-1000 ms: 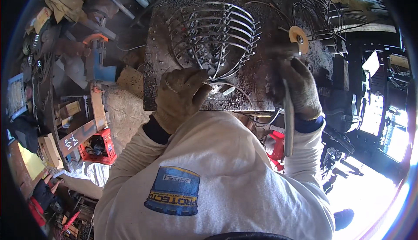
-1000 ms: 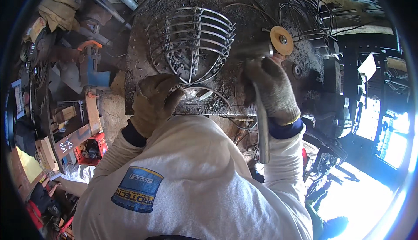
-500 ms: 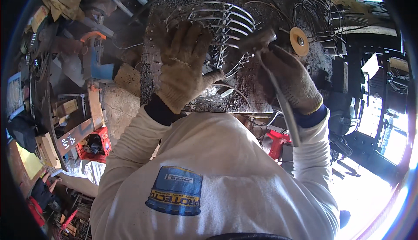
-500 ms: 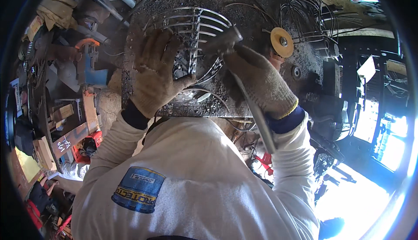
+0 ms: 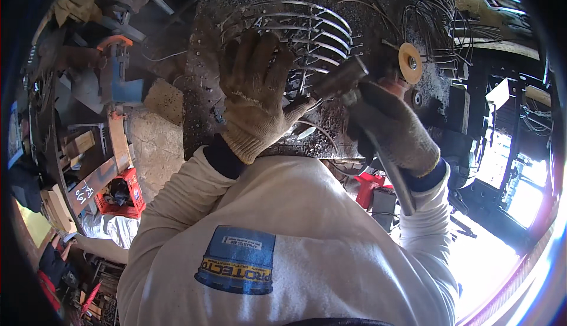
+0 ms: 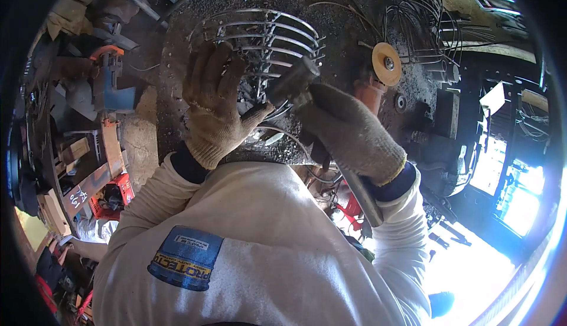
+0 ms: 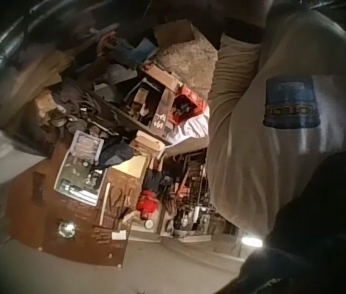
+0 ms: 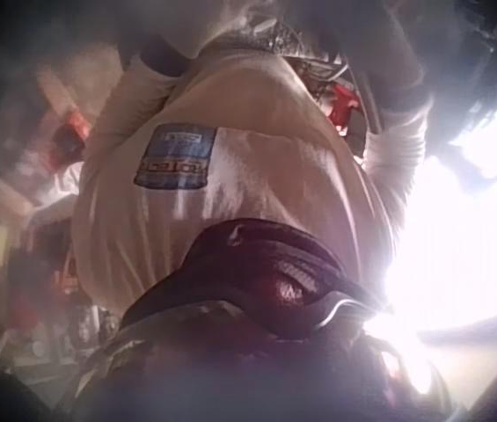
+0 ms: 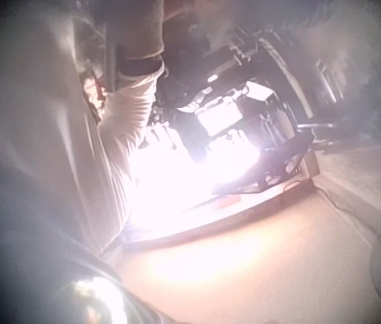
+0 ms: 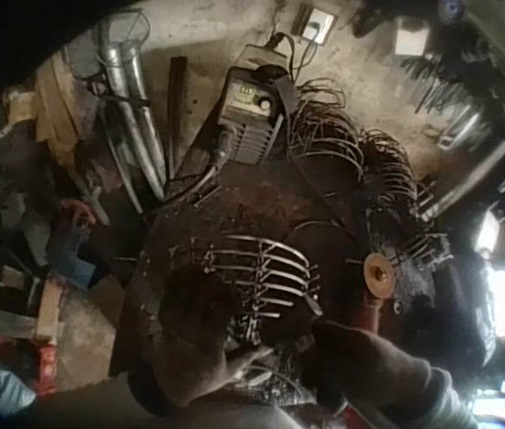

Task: The person shapes a metal wire by hand, grinds it using an angle grinder, and سپس uses a hammer to bend it into shape on a metal table.

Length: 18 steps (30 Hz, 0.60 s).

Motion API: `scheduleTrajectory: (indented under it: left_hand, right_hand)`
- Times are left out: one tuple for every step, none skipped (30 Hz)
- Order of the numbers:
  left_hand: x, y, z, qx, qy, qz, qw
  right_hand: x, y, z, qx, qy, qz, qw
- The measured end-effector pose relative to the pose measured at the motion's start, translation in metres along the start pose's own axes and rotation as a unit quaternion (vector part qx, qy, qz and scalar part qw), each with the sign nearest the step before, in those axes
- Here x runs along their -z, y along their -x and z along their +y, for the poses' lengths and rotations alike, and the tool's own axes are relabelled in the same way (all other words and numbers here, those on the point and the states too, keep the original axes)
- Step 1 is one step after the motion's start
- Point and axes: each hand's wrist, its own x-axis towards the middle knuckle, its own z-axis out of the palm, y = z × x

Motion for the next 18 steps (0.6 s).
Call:
scheduleTrajectory:
  left_hand:
    - [-0.001,0.002,-0.002,-0.001,0.001,0.003,1.000]
    - [-0.002,0.003,-0.003,-0.003,0.002,0.006,1.000]
    - [-0.004,0.003,-0.004,-0.001,0.003,0.006,1.000]
    - [-0.006,0.004,-0.005,-0.007,0.005,0.013,1.000]
    - [-0.007,0.004,-0.007,-0.013,0.007,0.020,1.000]
    - [-0.008,0.005,-0.007,-0.010,0.007,0.020,1.000]
    - [-0.008,0.006,-0.007,-0.008,0.006,0.016,1.000]
    - [-0.008,0.006,-0.007,-0.005,0.004,0.012,1.000]
    - [-0.007,0.006,-0.006,-0.004,0.005,0.013,1.000]
    - [-0.007,0.005,-0.005,-0.004,0.005,0.019,1.000]
    - [-0.006,0.004,-0.004,-0.004,0.006,0.025,1.000]
    - [-0.005,0.003,-0.004,-0.004,0.007,0.026,1.000]
    - [-0.003,0.001,-0.004,-0.001,0.015,0.006,1.000]
    - [-0.002,0.001,-0.005,0.002,0.023,-0.014,1.000]
    - [-0.003,0.001,-0.004,0.003,0.024,-0.015,1.000]
    - [-0.004,0.001,-0.003,0.010,0.028,0.003,1.000]
    - [-0.004,0.000,-0.003,0.018,0.033,0.021,0.999]
    - [-0.006,0.003,-0.003,0.018,0.034,0.021,0.999]
  right_hand:
    - [0.002,-0.001,0.002,-0.021,0.019,-0.028,0.999]
    - [0.004,0.000,0.000,-0.023,0.021,-0.029,0.999]
    - [0.006,0.003,-0.003,-0.019,0.011,-0.005,1.000]
    - [0.007,0.004,-0.007,-0.015,0.003,0.018,1.000]
    - [0.008,0.004,-0.013,-0.017,0.004,0.017,1.000]
    - [0.008,0.006,-0.020,-0.020,-0.025,0.059,0.998]
    - [0.008,0.006,-0.024,-0.022,-0.056,0.103,0.993]
    - [0.007,0.005,-0.023,-0.023,-0.055,0.103,0.993]
    - [0.005,0.001,-0.020,-0.012,-0.082,0.102,0.991]
    - [0.004,-0.001,-0.017,0.001,-0.110,0.102,0.989]
    - [0.001,-0.002,-0.011,0.000,-0.109,0.103,0.989]
    - [-0.001,-0.003,-0.004,-0.018,-0.048,0.053,0.997]
    - [-0.003,-0.002,0.001,-0.037,0.013,0.002,0.999]
    - [-0.002,0.005,-0.005,-0.037,-0.016,0.014,0.999]
    - [0.002,0.005,-0.004,-0.038,-0.016,0.014,0.999]
    - [0.009,0.005,-0.005,-0.001,-0.078,0.043,0.996]
    - [0.015,0.006,-0.005,0.037,-0.139,0.073,0.987]
    - [0.021,0.004,-0.003,0.065,-0.203,0.084,0.973]
